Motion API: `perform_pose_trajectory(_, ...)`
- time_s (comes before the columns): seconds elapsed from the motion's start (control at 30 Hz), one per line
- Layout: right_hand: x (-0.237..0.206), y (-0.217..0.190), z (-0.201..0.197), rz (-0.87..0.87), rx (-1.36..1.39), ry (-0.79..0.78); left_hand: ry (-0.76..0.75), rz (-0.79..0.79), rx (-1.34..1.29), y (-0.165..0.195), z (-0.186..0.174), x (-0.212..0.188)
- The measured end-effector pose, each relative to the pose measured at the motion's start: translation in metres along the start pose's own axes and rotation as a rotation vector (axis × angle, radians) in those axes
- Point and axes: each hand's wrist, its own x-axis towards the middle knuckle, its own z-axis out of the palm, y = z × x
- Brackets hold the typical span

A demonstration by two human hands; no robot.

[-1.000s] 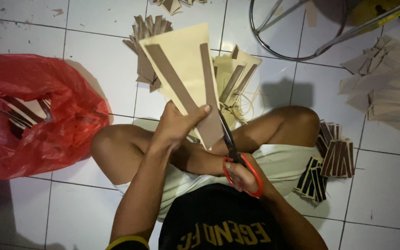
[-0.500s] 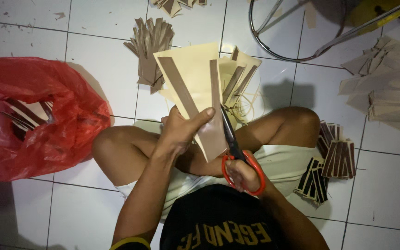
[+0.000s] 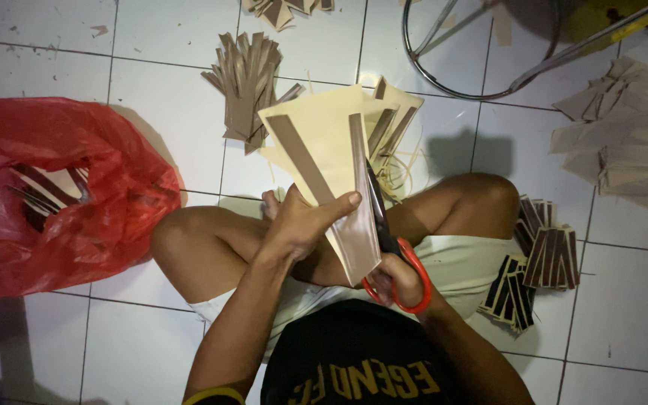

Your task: The person sits on the floor and uses scissors to cut strips of light brown paper. They repeatedly pick up sheets, cut them into smaller pieces, and place the cut pieces into a red plastic bag.

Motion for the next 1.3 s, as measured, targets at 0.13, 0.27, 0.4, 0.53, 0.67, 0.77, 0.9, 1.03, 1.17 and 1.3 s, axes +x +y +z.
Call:
perform_pose_trajectory(0.13,0.004,-0.019,0.008,-0.087,-0.055,-0.030,-0.083,0.032,-0.139,-0.002,0.005,-0.004)
perform_pose_trajectory(0.27,-0.001,-0.028,0.016,-0.078,0.093,-0.024,-0.129,0.027,-0.199,-0.008,0.006,-0.004)
perform_pose_trajectory(0.4,-0.001,-0.030,0.018,-0.125,0.032,0.020,-0.145,-0.029,-0.289,-0.015,0.008,-0.005)
perform_pose_trajectory(0.53,0.007,-0.032,0.015,-0.113,0.007,0.100,-0.199,-0.007,-0.322,-0.018,0.009,-0.009)
perform_pose_trajectory(0.67,0.007,-0.031,0.012,-0.085,-0.023,0.174,-0.190,-0.053,-0.267,-0.017,0.009,-0.009)
perform_pose_trajectory(0.77,0.009,-0.031,0.010,-0.068,-0.027,0.196,-0.222,-0.089,-0.269,-0.017,0.011,-0.010)
perform_pose_trajectory(0.9,0.010,-0.032,0.008,-0.067,0.026,0.199,-0.223,-0.059,-0.334,-0.018,0.013,-0.012)
perform_pose_trajectory(1.03,0.009,-0.035,0.008,-0.118,0.022,0.153,-0.235,-0.081,-0.292,-0.019,0.013,-0.014)
perform_pose_trajectory(1.17,0.013,-0.039,0.006,-0.163,0.007,0.161,-0.170,-0.176,-0.173,-0.017,0.008,-0.011)
perform_pose_trajectory(1.3,0.002,-0.044,0.004,-0.055,-0.170,0.039,0.016,-0.083,-0.137,-0.009,-0.008,-0.004)
